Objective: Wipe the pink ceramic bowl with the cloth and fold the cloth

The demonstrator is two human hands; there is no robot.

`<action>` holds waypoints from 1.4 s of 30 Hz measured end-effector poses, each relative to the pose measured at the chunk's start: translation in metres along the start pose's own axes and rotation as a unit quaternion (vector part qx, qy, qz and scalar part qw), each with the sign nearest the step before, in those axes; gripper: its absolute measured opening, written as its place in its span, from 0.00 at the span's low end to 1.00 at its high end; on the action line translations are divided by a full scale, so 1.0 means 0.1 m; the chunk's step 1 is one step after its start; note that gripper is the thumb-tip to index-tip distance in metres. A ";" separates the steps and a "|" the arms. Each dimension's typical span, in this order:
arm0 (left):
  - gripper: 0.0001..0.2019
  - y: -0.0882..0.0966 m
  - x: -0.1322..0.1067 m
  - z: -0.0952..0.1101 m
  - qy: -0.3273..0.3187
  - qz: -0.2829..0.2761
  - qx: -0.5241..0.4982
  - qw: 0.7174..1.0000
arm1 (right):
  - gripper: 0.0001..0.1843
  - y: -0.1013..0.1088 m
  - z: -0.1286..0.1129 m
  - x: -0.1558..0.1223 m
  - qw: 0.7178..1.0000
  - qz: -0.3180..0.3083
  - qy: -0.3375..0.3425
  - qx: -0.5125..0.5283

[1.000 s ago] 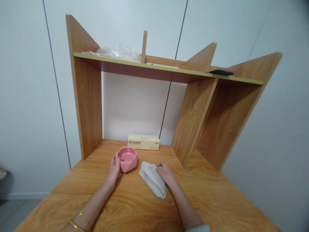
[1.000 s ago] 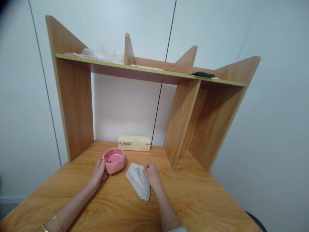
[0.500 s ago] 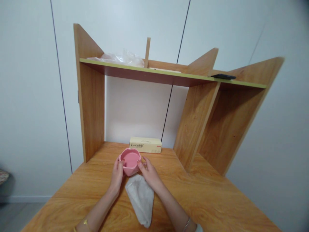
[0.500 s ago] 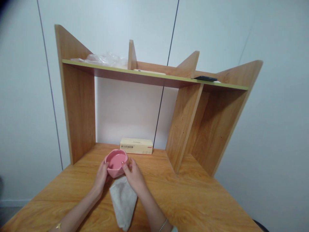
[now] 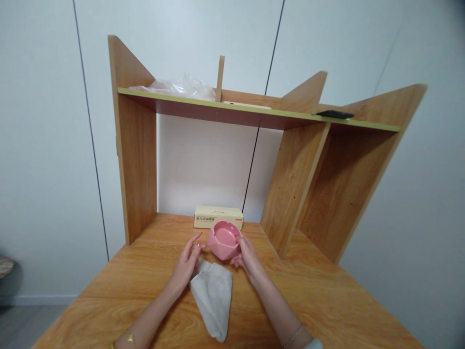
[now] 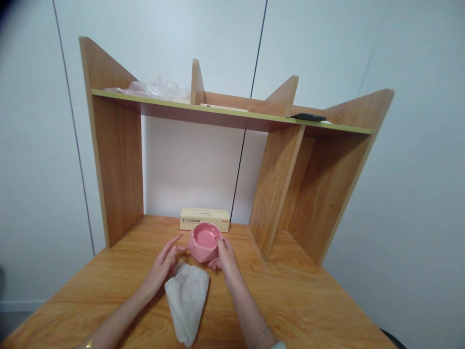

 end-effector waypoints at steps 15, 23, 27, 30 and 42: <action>0.21 0.03 0.00 -0.01 -0.011 -0.008 0.151 0.988 | 0.23 1.18 0.25 0.34 0.972 0.116 -0.066 -0.193; 0.18 -0.01 0.00 -0.07 -0.002 -0.037 0.153 0.988 | 0.26 0.99 -0.22 -0.02 0.939 0.146 0.066 -0.306; 0.20 -0.04 0.00 -0.07 -0.002 -0.056 0.123 0.991 | 0.19 0.23 -0.48 -0.55 0.883 0.026 0.231 -0.408; 0.22 -0.08 -0.02 -0.03 -0.004 -0.075 0.088 0.993 | 0.17 -0.38 -0.34 -0.93 0.844 -0.076 0.247 -0.471; 0.18 -0.12 -0.04 0.07 -0.035 -0.106 0.067 0.991 | 0.05 0.27 -0.42 -0.99 0.873 0.048 0.173 -0.454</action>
Point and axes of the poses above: each hand's wrist, its own x-axis towards the middle knuckle, its own y-axis out of the back of the hand, z = x × y, the point moved 6 cm from there along x, towards the middle knuckle, and after that the axes turned 10 degrees about x, right-handed, at the moved point
